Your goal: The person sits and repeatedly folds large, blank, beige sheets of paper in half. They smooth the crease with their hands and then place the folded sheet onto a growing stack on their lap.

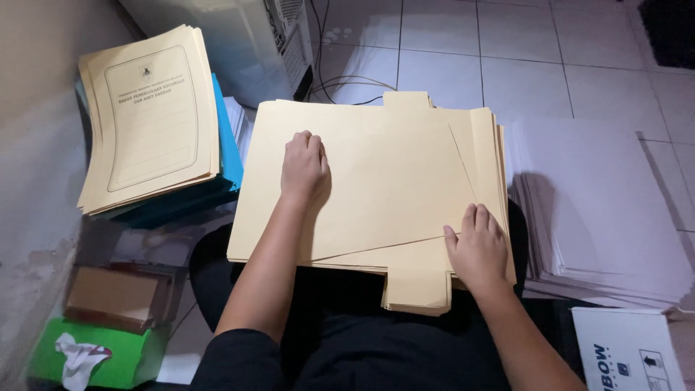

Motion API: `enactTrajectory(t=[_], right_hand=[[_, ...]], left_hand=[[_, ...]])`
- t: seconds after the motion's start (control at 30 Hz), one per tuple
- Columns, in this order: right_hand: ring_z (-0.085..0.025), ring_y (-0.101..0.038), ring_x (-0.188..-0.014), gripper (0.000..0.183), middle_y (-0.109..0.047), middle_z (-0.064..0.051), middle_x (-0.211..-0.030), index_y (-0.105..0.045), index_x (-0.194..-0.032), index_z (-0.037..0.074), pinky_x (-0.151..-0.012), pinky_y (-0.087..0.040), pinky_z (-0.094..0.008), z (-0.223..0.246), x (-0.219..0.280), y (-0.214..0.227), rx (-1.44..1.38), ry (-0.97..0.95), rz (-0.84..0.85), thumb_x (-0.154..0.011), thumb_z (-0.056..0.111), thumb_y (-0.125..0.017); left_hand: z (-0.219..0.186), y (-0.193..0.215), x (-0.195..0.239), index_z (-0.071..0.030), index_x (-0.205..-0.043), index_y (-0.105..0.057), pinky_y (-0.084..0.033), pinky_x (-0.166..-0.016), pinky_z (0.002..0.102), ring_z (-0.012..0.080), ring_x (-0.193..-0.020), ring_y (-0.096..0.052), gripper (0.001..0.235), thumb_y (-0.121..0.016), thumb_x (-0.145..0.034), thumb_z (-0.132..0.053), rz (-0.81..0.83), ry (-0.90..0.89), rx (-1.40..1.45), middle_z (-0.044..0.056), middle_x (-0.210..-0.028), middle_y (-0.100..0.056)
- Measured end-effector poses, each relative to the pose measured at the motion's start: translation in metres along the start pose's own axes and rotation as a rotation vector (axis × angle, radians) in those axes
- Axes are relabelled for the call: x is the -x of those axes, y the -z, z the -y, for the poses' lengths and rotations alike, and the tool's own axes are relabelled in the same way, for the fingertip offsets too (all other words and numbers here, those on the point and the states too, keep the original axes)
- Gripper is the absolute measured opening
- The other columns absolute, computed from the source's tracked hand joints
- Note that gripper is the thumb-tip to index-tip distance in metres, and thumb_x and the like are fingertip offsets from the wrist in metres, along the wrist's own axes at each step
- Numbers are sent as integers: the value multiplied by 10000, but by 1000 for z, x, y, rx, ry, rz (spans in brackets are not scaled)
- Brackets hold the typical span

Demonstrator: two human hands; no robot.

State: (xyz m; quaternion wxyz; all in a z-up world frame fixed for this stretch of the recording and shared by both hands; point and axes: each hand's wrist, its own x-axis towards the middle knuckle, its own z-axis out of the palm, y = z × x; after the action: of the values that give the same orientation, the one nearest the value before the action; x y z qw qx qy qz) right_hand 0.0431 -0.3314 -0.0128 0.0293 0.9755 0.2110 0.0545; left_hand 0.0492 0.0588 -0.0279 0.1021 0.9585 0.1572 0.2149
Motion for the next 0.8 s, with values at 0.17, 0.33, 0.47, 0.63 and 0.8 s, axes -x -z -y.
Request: enactTrajectory(t=[0.17, 0.33, 0.47, 0.63, 0.8], right_hand=[[-405, -529, -1294, 758, -516, -152, -1325, -509, -1506, 108, -1004, -500, -491, -17, -20, -13, -170, -129, 168, -947, 620, -516], [-445, -539, -1309, 798, -514, -180, -1352, -462, -1545, 151, -1003, -525, -515, -30, -29, -3, -321, -203, 212, -910, 611, -605], [-402, -619, -1271, 773, -620, -172, -1275, -514, -1530, 182, -984, -548, -470, -38, -27, 10, -446, -234, 298, -889, 585, -667], [-215, -630, -1029, 369, -682, -93, -1112, -632, -1280, 77, -908, -461, -332, -26, -34, 61, -957, -357, 452, -957, 255, -644], [-215, -624, -1071, 373, -704, -140, -1222, -648, -1332, 36, -832, -452, -310, -27, -38, 102, -1386, -311, 368, -1104, 221, -418]], left_hand=[[21, -6, 22, -111, -1043, -602, -471, -895, 389, 271, -1032, -550, 249, -571, -844, -258, -61, -152, -77, 72, -1049, -548], [0, 38, 85, -98, -1200, -615, -456, -859, 403, 292, -1009, -526, 393, -527, -913, -351, -55, -171, -176, 105, -1075, -552], [-42, 88, 166, -83, -1559, -400, -183, -1171, 644, 475, -1479, -282, 657, -454, -1018, -450, 409, -127, -22, 285, -1588, -343], [-36, 99, 235, -149, -1593, -280, -148, -1145, 661, 443, -1509, -170, 991, -711, -759, -464, 341, -400, -27, 210, -1660, -194], [-38, 139, 218, -48, -1497, -442, -417, -1022, 620, 451, -1393, -448, 690, -448, -829, 122, 380, -239, 91, 205, -1544, -462]])
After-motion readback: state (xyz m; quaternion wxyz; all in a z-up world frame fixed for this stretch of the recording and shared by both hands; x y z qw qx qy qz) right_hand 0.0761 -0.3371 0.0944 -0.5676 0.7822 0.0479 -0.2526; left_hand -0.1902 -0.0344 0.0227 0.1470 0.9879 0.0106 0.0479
